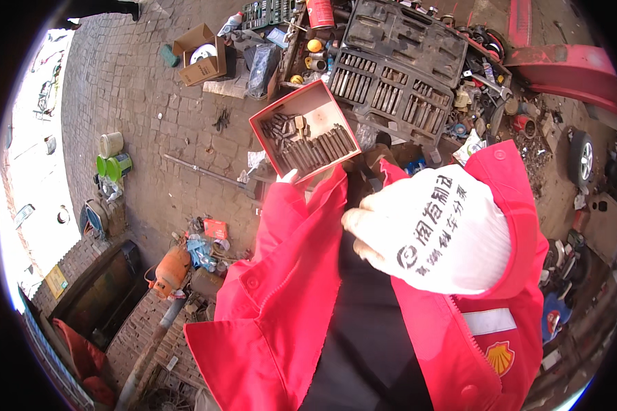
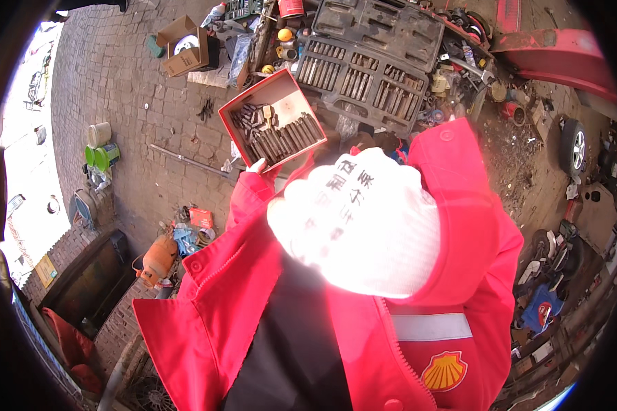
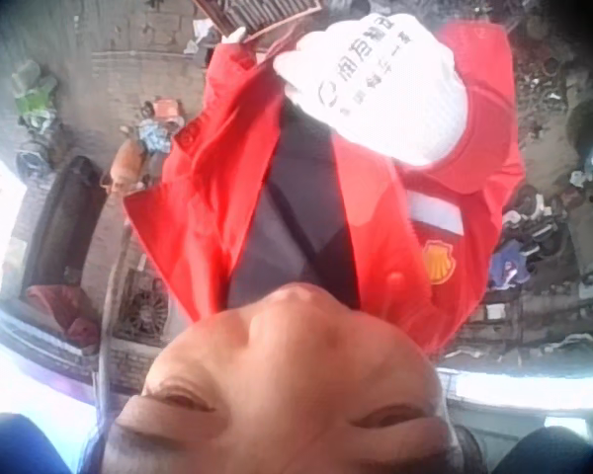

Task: The person opens a compartmentalized tool case and removes several metal tool bits, then walks to a nearby shelf to retrieve a red box containing additional bits. They return to the case and place the bits from the box into the case, arranging them in the slots.

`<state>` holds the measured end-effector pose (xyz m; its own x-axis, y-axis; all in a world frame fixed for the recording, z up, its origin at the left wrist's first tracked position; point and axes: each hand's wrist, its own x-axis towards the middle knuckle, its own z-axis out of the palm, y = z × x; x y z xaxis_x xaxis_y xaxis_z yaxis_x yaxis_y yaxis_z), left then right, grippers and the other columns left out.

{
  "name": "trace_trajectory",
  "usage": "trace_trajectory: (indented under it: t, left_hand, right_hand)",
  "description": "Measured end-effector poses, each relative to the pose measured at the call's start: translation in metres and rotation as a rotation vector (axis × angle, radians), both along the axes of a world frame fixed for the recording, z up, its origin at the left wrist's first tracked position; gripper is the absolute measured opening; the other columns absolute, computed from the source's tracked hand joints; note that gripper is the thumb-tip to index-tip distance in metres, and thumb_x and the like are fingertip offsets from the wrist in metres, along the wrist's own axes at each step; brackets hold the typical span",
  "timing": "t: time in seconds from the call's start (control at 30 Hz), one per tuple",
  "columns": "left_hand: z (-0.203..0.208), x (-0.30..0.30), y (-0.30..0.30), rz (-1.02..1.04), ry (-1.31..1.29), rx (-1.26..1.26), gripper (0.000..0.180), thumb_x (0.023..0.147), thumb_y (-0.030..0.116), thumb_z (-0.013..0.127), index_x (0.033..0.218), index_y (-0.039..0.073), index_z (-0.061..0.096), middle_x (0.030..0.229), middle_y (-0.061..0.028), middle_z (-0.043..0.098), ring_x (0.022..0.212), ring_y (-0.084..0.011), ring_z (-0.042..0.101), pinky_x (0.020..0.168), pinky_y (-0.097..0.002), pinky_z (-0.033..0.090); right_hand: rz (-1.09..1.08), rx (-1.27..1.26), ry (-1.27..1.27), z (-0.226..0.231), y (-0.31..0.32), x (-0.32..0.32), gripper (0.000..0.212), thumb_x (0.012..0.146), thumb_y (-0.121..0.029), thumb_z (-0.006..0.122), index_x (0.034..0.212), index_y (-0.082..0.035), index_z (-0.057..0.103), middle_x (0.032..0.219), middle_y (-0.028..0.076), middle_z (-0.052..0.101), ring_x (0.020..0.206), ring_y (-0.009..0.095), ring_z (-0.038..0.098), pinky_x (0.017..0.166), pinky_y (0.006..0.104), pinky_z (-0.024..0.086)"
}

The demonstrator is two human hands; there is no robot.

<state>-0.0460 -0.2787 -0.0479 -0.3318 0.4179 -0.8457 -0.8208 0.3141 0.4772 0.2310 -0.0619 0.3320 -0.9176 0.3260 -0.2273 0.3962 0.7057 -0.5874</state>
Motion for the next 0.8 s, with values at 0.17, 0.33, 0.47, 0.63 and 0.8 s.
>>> trace_trajectory:
  t: [0.17, 0.33, 0.47, 0.63, 0.8]
  left_hand:
    - [-0.034, -0.033, 0.004, -0.027, -0.043, -0.113, 0.028, 0.090, 0.011, 0.067, 0.116, 0.002, 0.063, 0.113, -0.0136, 0.070, 0.099, -0.0344, 0.068, 0.085, -0.0488, 0.060]
    - [-0.053, -0.045, 0.004, 0.021, -0.074, -0.104, 0.020, 0.092, 0.008, 0.062, 0.107, -0.004, 0.062, 0.111, -0.0176, 0.069, 0.103, -0.0366, 0.066, 0.094, -0.0503, 0.058]
    - [-0.066, -0.054, 0.001, 0.000, -0.185, -0.068, 0.022, 0.087, 0.003, 0.062, 0.109, -0.001, 0.063, 0.102, -0.0164, 0.071, 0.100, -0.0346, 0.066, 0.098, -0.0458, 0.056]
    - [-0.074, -0.050, -0.011, 0.001, -0.154, -0.083, 0.023, 0.086, 0.003, 0.062, 0.109, -0.001, 0.064, 0.101, -0.0160, 0.071, 0.099, -0.0338, 0.066, 0.096, -0.0451, 0.056]
    - [-0.070, -0.032, -0.020, -0.016, -0.169, -0.097, 0.024, 0.085, 0.003, 0.062, 0.109, -0.001, 0.064, 0.100, -0.0155, 0.070, 0.098, -0.0330, 0.066, 0.094, -0.0445, 0.056]
  right_hand:
    - [0.269, -0.068, 0.195, 0.044, -0.010, -0.071, 0.024, 0.087, -0.027, 0.064, 0.106, -0.012, 0.068, 0.090, 0.007, 0.069, 0.082, 0.027, 0.068, 0.070, 0.0396, 0.053]
    - [0.321, -0.146, 0.352, 0.036, -0.017, -0.102, 0.026, 0.087, -0.026, 0.065, 0.109, -0.011, 0.068, 0.095, 0.009, 0.070, 0.086, 0.027, 0.068, 0.073, 0.0393, 0.054]
    - [0.322, -0.183, 0.440, 0.028, -0.015, -0.113, 0.028, 0.087, -0.025, 0.066, 0.110, -0.010, 0.068, 0.098, 0.010, 0.070, 0.089, 0.028, 0.068, 0.076, 0.0391, 0.054]
    - [0.312, -0.244, 0.519, 0.024, -0.011, -0.115, 0.030, 0.087, -0.024, 0.066, 0.113, -0.009, 0.068, 0.102, 0.011, 0.070, 0.092, 0.028, 0.069, 0.079, 0.0389, 0.055]
    - [0.151, -0.384, 0.590, -0.012, -0.006, -0.102, 0.032, 0.087, -0.023, 0.067, 0.115, -0.008, 0.067, 0.106, 0.012, 0.071, 0.096, 0.028, 0.069, 0.083, 0.0386, 0.055]
